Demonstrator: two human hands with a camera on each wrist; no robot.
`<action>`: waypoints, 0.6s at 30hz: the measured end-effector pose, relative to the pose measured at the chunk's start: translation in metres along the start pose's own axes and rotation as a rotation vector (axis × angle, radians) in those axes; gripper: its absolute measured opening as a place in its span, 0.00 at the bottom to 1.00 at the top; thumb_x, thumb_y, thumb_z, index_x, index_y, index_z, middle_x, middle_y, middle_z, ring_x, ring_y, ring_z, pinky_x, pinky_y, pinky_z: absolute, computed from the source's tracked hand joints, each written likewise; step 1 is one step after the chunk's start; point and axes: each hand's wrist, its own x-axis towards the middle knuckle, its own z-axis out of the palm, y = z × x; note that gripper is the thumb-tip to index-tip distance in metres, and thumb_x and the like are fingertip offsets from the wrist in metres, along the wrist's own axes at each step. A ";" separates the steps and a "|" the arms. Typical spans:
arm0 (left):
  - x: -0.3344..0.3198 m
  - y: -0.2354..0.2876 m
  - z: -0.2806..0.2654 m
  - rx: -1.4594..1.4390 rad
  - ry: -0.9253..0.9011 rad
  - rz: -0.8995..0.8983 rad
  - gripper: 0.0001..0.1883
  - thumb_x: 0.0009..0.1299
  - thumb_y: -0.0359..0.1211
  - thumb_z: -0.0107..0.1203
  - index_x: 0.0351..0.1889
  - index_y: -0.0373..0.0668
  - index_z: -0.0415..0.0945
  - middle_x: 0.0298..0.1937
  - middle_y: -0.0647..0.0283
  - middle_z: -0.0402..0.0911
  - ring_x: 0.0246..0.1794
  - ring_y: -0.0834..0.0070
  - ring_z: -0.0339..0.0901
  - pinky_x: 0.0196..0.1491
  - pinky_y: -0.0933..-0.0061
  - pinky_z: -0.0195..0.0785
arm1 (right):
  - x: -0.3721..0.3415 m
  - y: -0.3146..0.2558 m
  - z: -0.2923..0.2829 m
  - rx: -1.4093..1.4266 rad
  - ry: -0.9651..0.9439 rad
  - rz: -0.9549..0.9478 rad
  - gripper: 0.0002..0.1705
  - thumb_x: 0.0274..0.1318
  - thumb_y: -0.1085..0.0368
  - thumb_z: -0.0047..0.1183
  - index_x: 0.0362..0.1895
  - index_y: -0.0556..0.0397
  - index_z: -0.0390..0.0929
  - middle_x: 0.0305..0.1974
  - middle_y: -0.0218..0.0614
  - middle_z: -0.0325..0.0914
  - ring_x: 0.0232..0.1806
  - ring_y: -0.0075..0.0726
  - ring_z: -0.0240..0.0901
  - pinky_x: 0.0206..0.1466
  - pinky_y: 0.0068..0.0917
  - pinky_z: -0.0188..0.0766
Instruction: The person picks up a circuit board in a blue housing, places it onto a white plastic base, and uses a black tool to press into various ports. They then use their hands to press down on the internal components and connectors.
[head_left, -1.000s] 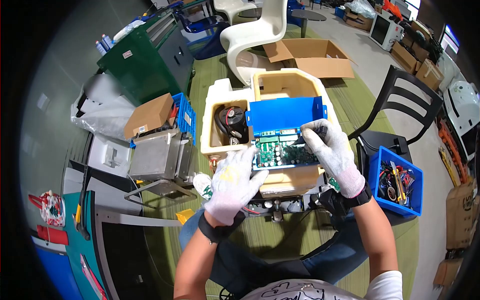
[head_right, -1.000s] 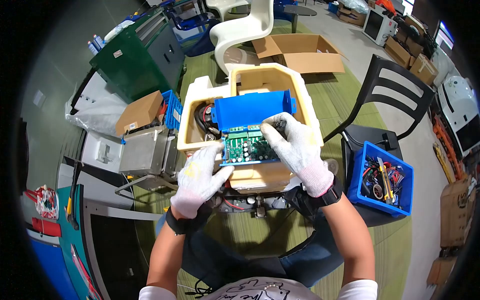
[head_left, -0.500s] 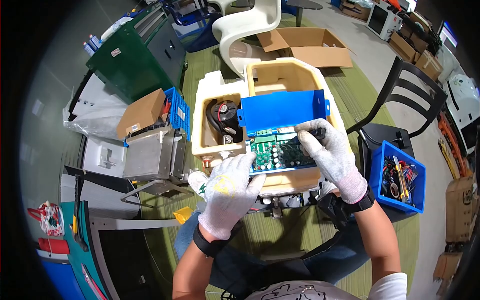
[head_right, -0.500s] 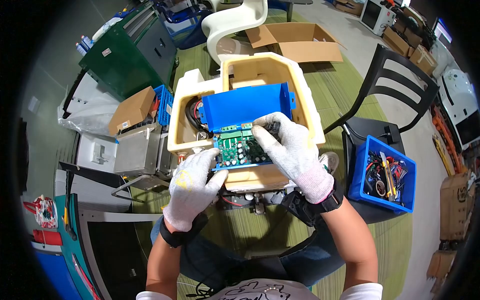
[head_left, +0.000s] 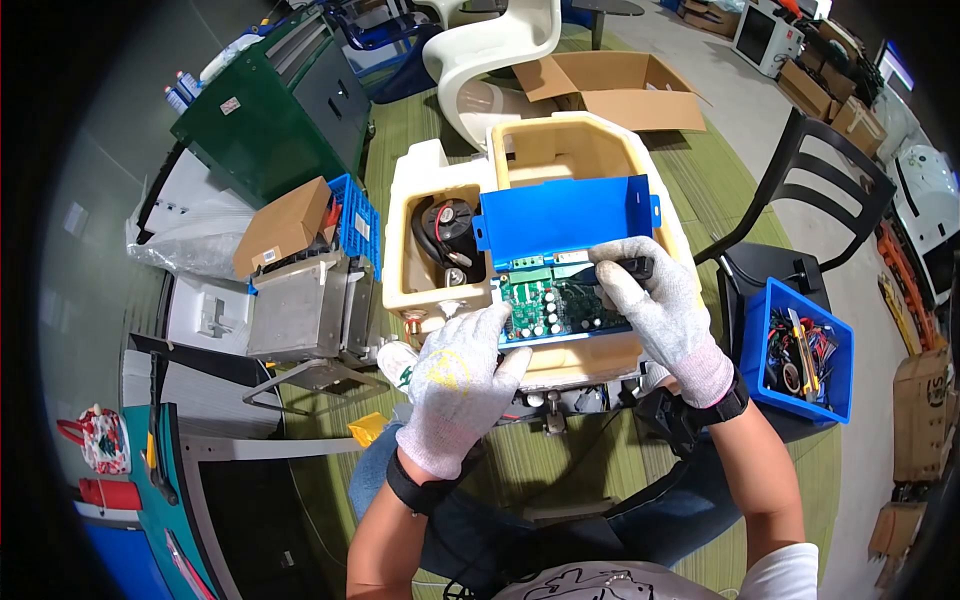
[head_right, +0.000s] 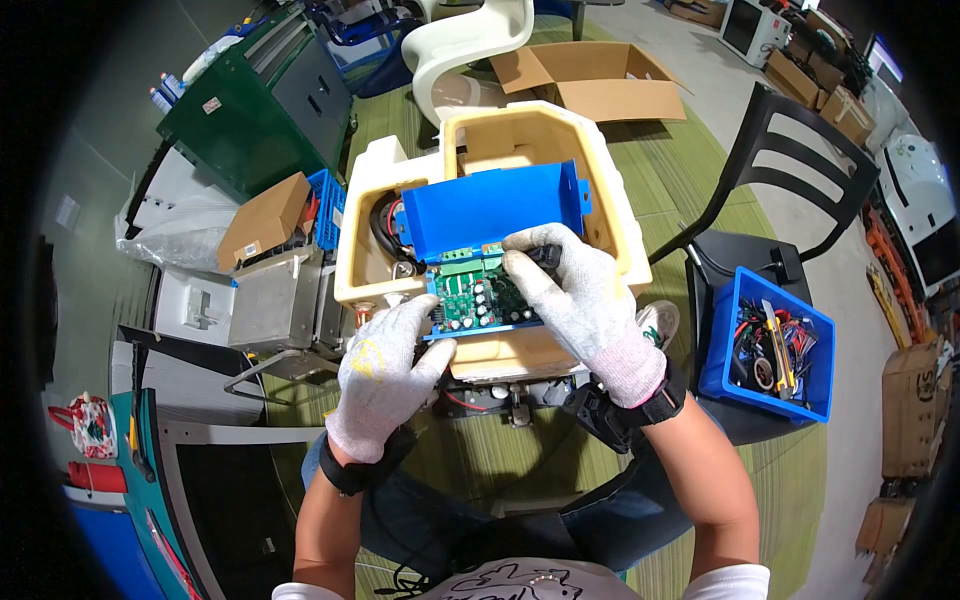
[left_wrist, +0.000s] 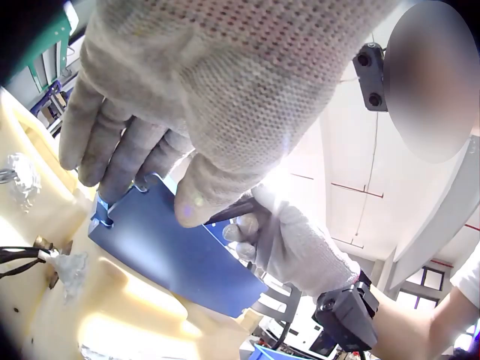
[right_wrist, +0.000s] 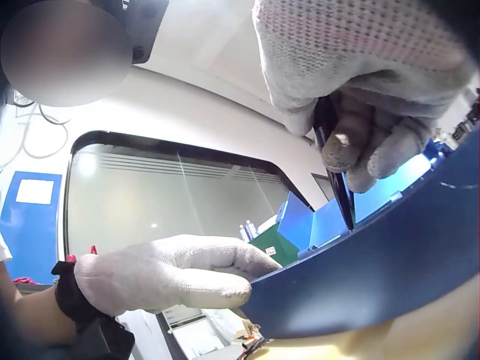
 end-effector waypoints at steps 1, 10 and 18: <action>0.000 0.000 0.000 -0.003 -0.001 -0.001 0.20 0.52 0.31 0.62 0.44 0.40 0.75 0.29 0.62 0.78 0.30 0.66 0.76 0.37 0.68 0.69 | 0.000 0.000 0.000 -0.002 0.001 0.012 0.12 0.58 0.65 0.51 0.41 0.61 0.74 0.31 0.34 0.78 0.33 0.18 0.72 0.40 0.20 0.70; 0.000 0.000 0.001 0.009 -0.017 -0.014 0.20 0.52 0.31 0.62 0.44 0.41 0.74 0.29 0.62 0.78 0.30 0.67 0.77 0.36 0.69 0.69 | 0.001 0.004 0.001 -0.047 0.019 0.008 0.12 0.57 0.65 0.52 0.41 0.60 0.74 0.31 0.35 0.79 0.32 0.18 0.73 0.38 0.20 0.71; -0.001 0.000 0.003 0.028 -0.014 -0.001 0.20 0.52 0.32 0.62 0.44 0.39 0.74 0.30 0.61 0.78 0.31 0.66 0.77 0.37 0.69 0.70 | 0.003 0.001 0.002 -0.107 0.045 0.028 0.12 0.57 0.64 0.52 0.42 0.57 0.75 0.30 0.38 0.80 0.32 0.22 0.75 0.38 0.22 0.72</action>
